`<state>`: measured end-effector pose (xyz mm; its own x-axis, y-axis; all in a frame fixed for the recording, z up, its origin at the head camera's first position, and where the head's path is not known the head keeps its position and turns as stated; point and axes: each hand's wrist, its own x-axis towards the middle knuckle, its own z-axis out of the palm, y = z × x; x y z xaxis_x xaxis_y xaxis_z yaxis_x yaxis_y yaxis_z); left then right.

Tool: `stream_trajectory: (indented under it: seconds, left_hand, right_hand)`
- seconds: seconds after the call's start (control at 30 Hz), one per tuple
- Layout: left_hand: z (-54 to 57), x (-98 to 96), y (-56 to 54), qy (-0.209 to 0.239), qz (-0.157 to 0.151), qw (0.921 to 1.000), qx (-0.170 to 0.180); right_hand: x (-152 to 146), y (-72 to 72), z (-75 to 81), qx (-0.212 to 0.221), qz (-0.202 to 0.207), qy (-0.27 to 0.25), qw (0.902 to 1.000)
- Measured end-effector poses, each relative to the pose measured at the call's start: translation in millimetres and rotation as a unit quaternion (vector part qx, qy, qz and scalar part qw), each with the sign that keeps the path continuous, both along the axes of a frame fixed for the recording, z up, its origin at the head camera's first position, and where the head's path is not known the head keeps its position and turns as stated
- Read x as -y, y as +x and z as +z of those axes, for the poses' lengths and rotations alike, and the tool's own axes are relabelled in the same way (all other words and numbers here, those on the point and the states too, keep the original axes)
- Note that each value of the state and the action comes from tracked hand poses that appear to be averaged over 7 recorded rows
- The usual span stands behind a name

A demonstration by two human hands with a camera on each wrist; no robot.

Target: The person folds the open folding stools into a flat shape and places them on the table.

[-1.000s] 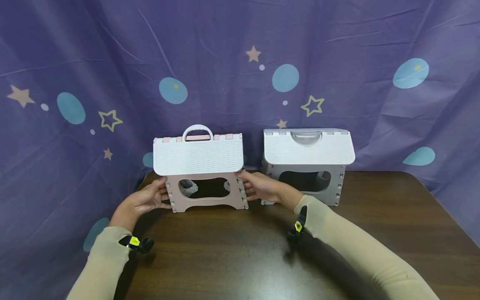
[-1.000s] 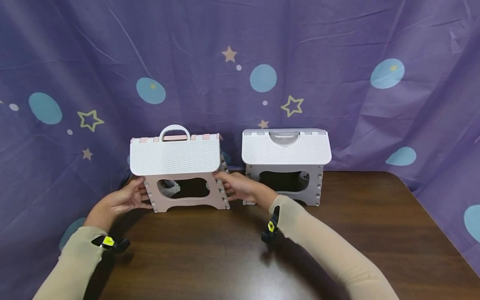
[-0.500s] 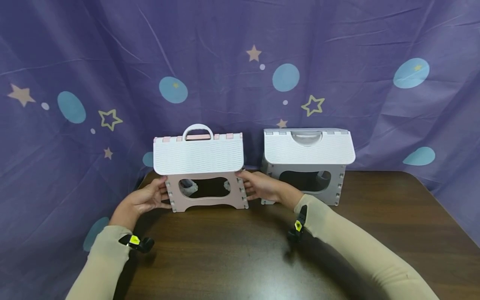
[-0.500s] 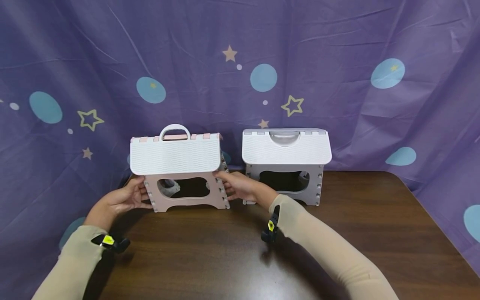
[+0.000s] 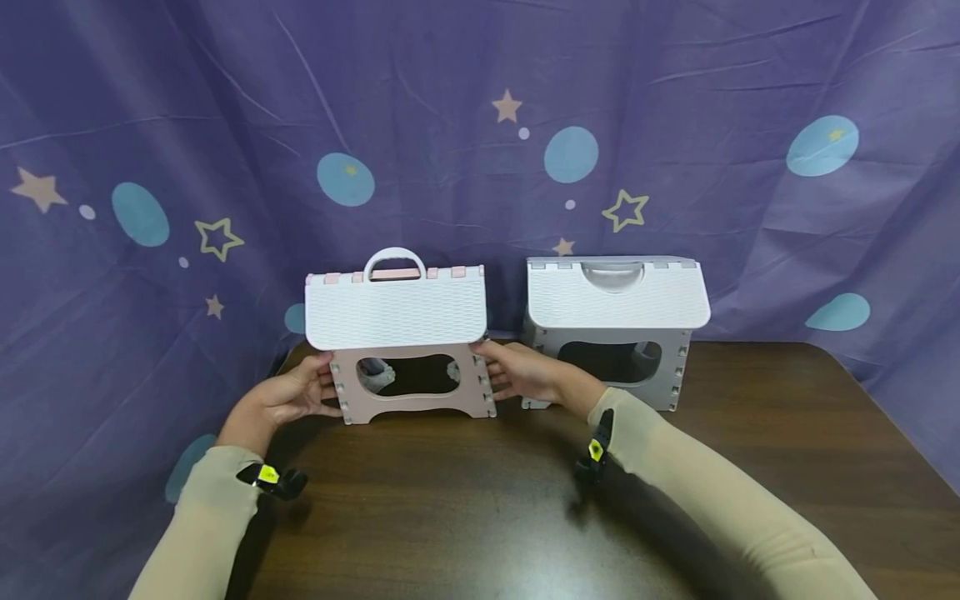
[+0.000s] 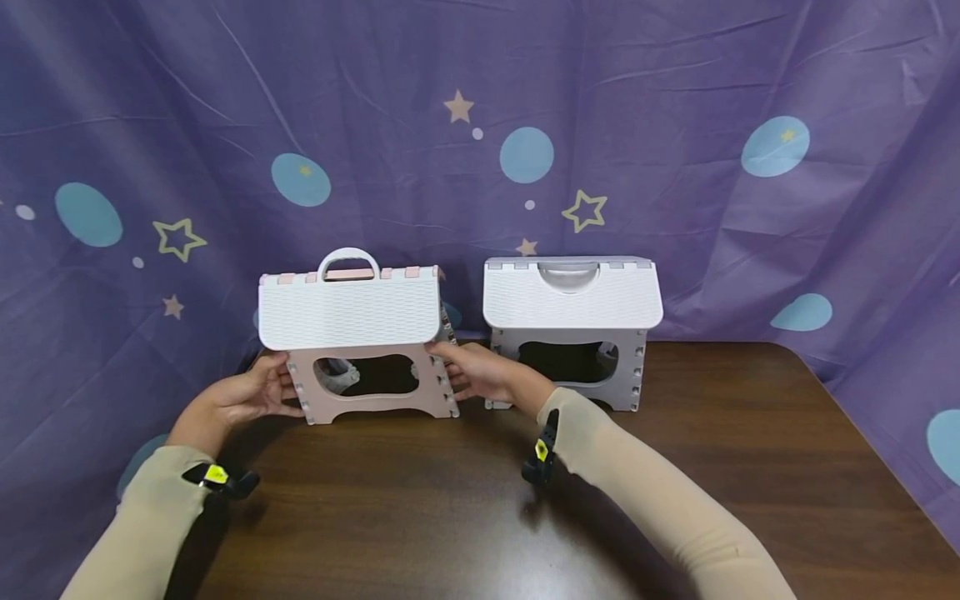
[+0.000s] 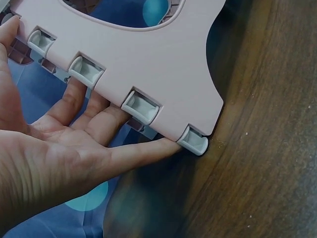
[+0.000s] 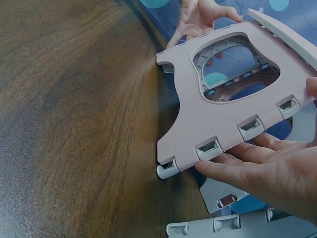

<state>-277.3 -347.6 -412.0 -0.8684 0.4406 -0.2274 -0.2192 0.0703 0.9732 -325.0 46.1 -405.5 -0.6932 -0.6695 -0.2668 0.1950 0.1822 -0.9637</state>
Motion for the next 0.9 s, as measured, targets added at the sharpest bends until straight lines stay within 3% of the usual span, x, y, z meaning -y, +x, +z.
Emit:
stream_trajectory:
  seconds: [0.43,0.9]
  left_hand:
    - [3.4,-0.1,-2.2,-0.006,0.006,0.9997,0.025]
    - [3.7,3.8,-7.2,0.01,-0.037,0.9989,0.025]
  right_hand:
    - [-1.0,-1.6,-3.0,-0.004,0.004,-0.001,1.0]
    - [0.0,-1.7,-2.4,-0.005,-0.001,-0.001,1.0]
